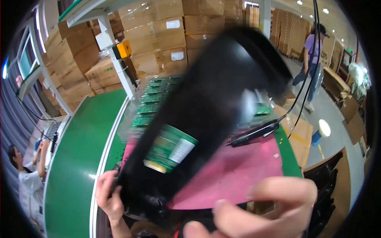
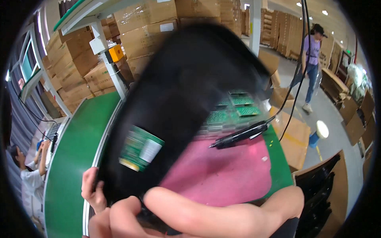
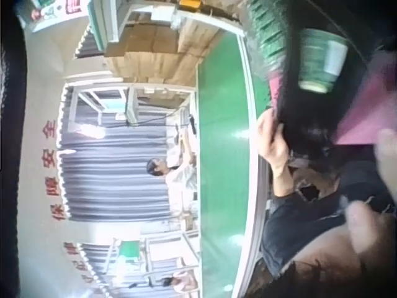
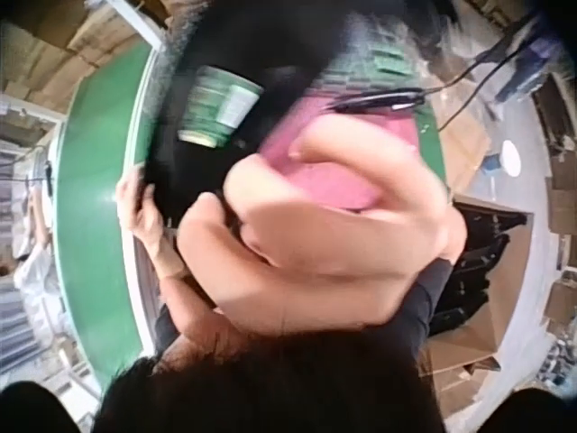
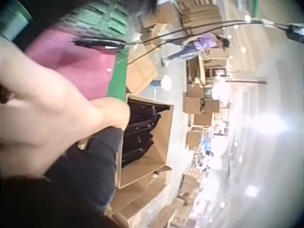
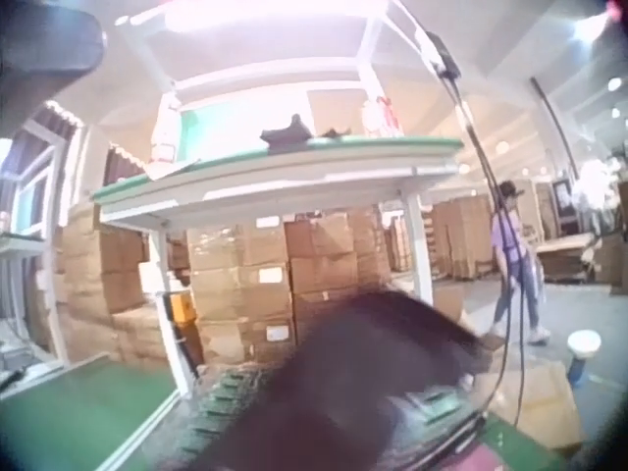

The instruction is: Installing circuit boards into plastic housings using an electric screwdriver in a manufacturing setting.

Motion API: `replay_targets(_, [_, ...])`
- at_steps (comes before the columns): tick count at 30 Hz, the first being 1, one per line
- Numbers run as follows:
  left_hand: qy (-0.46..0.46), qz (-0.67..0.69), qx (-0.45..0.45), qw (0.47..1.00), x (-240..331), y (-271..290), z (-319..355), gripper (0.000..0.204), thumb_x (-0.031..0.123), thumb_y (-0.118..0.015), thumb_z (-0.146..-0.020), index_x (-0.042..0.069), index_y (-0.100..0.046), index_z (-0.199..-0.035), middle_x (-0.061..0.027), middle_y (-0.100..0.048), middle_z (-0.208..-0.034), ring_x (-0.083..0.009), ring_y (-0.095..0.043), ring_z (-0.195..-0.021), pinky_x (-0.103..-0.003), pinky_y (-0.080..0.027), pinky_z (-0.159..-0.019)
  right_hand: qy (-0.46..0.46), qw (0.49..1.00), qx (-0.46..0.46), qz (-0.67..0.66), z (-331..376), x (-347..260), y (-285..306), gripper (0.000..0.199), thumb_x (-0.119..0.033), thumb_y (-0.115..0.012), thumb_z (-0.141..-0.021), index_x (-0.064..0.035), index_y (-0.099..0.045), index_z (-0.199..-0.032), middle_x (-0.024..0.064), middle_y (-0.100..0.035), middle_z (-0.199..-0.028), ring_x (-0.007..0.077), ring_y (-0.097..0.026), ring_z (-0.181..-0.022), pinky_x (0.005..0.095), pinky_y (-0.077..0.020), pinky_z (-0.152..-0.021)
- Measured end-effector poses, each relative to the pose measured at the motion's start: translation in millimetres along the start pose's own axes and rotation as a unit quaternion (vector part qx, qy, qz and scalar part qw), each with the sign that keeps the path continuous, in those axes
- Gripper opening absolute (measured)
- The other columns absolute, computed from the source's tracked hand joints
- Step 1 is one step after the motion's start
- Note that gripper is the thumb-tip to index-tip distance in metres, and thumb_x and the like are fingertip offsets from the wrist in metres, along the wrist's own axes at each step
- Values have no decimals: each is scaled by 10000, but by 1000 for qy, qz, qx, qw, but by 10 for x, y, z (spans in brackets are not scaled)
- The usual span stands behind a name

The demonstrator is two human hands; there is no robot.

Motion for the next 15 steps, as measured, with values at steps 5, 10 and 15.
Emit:
replay_targets(5, [262,314,272,871,-893,634,585,467,-49,-536,-798,-26,-459,-1258,-124,-577,-1128,-223,-568,-1018,-320,-454,-907,152,968,176,95,367,65,344,192,-145,-633,-701,-103,-522,-851,64,-554,-772,212,-521,-626,339,-416,-549])
replay_targets(10, [347,406,329,779,-1138,787,825,421,29,-493,-655,30,-540,-1073,-91,-586,-955,-203,-579,-860,-306,-498,-749,328,892,232,208,802,-3,409,261,-5,-599,-682,-73,-486,-907,60,-549,-883,224,-539,-629,377,-432,-533])
replay_targets(15, [407,396,339,750,-1772,1234,1090,167,250,-598,-824,95,-574,-880,-1,-591,-756,-127,-524,-681,-259,-418,-588,421,874,139,200,758,542,88,92,-108,-583,-647,-113,-530,-722,50,-573,-733,186,-554,-582,306,-437,-503])
Point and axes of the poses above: each hand's wrist, its own z-axis away from the middle knuckle, its own y-axis out of the back of the hand, x = y × z, the point moved 9 cm from there along -z, towards the middle knuckle
